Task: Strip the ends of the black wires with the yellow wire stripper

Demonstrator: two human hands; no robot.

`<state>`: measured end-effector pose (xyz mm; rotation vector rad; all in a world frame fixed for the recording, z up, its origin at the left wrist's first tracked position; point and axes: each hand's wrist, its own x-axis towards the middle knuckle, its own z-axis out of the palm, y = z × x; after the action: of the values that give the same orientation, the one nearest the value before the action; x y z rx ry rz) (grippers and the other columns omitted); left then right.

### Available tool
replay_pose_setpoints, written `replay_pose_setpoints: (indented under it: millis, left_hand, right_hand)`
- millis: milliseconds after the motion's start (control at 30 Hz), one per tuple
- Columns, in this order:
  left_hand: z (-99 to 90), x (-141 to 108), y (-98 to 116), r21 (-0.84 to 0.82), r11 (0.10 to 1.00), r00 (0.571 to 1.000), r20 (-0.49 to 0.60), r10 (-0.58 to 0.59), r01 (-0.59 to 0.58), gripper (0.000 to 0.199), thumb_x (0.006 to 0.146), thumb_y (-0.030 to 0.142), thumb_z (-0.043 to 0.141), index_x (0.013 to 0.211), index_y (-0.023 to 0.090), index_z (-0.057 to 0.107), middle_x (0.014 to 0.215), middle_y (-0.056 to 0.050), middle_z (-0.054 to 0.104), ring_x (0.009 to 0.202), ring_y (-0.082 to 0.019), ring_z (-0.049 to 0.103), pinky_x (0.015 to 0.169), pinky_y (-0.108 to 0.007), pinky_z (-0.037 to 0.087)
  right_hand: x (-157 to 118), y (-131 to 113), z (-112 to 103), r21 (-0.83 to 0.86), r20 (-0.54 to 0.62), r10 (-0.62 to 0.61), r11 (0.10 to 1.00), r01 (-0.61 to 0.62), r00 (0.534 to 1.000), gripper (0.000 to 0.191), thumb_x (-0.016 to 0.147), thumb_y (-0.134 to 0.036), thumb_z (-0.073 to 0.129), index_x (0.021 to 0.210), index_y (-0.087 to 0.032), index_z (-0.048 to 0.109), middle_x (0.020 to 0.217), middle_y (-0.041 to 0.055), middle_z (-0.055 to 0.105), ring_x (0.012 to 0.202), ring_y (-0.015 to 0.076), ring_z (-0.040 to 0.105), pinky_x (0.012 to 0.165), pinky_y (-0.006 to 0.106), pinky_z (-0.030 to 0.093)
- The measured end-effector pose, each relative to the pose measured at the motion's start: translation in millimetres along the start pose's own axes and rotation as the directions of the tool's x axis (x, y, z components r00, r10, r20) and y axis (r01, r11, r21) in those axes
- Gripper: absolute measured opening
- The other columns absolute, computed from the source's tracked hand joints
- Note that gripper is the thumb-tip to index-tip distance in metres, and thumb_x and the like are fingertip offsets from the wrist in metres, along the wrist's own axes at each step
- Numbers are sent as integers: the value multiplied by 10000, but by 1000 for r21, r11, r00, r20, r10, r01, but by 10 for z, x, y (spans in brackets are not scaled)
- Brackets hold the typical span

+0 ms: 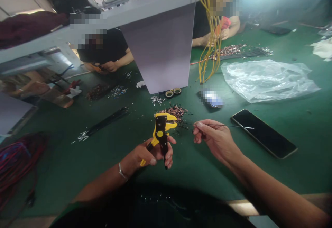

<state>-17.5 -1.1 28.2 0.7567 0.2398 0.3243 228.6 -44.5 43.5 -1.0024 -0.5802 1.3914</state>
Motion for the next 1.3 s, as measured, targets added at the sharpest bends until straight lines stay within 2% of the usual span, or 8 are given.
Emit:
replay_pose_setpoints:
  millis: [167,467,1300]
  left_hand:
    - [-1,1,-10,-6,999,999,6,31,-31,739,541,88,721,1264,159,582,853,-56,635,742,-209,610,728,-406,490]
    - [18,3,8,-5,1000,1000,-5,18,-18,711,540,110,721,1240,156,602,843,-75,669,709,-212,612,692,-397,498]
    - [10,-16,6,4,1000,1000,-22,9,-9,655,552,146,735,1198,152,634,813,-58,630,699,-208,596,686,-393,496]
  right_hand:
    - [-28,2,15,-22,8,-47,999,47,999,201,694,-338,857,714,-168,752,631,28,711,463,129,606,485,282,501]
    - [-41,-2,8,-56,27,-95,994,97,995,169,729,-323,837,748,-179,750,648,26,717,479,139,614,507,307,513]
    - [-66,-3,16,-100,31,-138,985,140,990,182,753,-349,822,784,-188,743,670,28,716,497,150,625,529,340,534]
